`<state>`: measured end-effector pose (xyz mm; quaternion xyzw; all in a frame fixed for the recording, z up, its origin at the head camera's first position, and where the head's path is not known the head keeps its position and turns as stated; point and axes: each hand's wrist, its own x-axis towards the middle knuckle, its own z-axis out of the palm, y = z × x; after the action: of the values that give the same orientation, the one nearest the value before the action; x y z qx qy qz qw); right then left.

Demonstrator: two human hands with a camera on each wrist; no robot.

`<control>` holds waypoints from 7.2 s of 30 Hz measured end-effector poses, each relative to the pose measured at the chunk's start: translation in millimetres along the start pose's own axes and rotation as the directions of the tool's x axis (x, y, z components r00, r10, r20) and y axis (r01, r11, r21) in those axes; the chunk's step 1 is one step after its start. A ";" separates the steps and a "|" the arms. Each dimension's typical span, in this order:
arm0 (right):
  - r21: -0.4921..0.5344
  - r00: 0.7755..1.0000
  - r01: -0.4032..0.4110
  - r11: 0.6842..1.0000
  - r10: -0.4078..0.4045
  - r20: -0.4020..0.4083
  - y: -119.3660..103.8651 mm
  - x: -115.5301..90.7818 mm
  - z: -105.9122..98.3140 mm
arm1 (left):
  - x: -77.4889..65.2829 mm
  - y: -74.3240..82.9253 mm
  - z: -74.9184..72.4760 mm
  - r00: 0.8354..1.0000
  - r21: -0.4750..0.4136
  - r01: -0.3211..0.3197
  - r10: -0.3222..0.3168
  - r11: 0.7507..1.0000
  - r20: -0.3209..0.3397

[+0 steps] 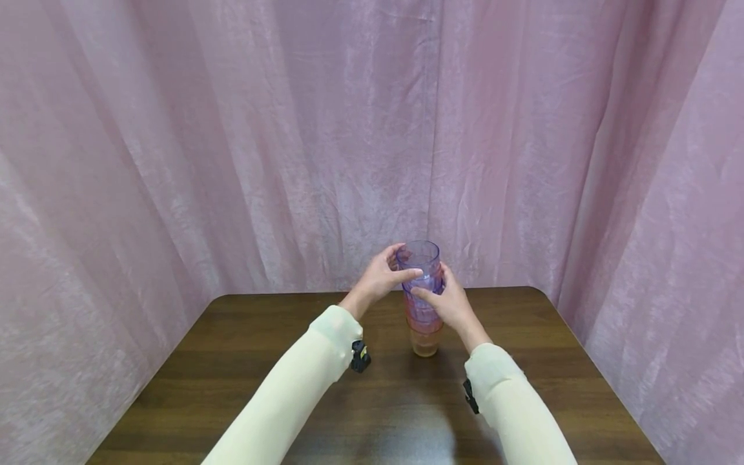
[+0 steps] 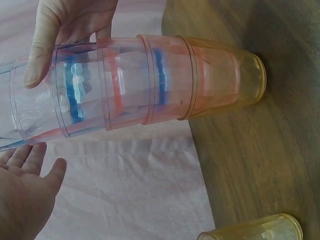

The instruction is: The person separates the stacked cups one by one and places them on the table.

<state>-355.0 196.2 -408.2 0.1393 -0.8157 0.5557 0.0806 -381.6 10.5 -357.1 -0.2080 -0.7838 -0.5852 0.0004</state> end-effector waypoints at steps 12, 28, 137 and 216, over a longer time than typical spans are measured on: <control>-0.006 1.000 -0.010 1.000 0.010 -0.005 0.2 -2.1 -1.5 | 1.0 3.2 4.8 0.999 0.036 0.033 -0.033 0.999 0.016; -0.041 0.999 -0.046 0.998 0.047 0.007 -1.8 -2.3 -6.1 | 1.4 0.8 13.0 0.999 0.014 -0.014 0.014 1.000 -0.039; 0.049 0.999 -0.027 0.998 0.028 -0.026 -36.6 -14.1 -2.7 | -55.1 -53.9 -175.1 0.927 0.005 0.121 -0.112 0.993 -0.358; 0.027 0.999 -0.025 0.999 0.026 -0.048 3.4 1.9 -0.5 | -119.0 -183.0 -147.2 0.888 0.008 0.265 -0.240 0.964 -0.393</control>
<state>-357.9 197.6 -410.5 0.1167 -0.8077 0.5708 0.0913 -368.4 -205.1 -507.6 0.0158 -0.8060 -0.5855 0.0860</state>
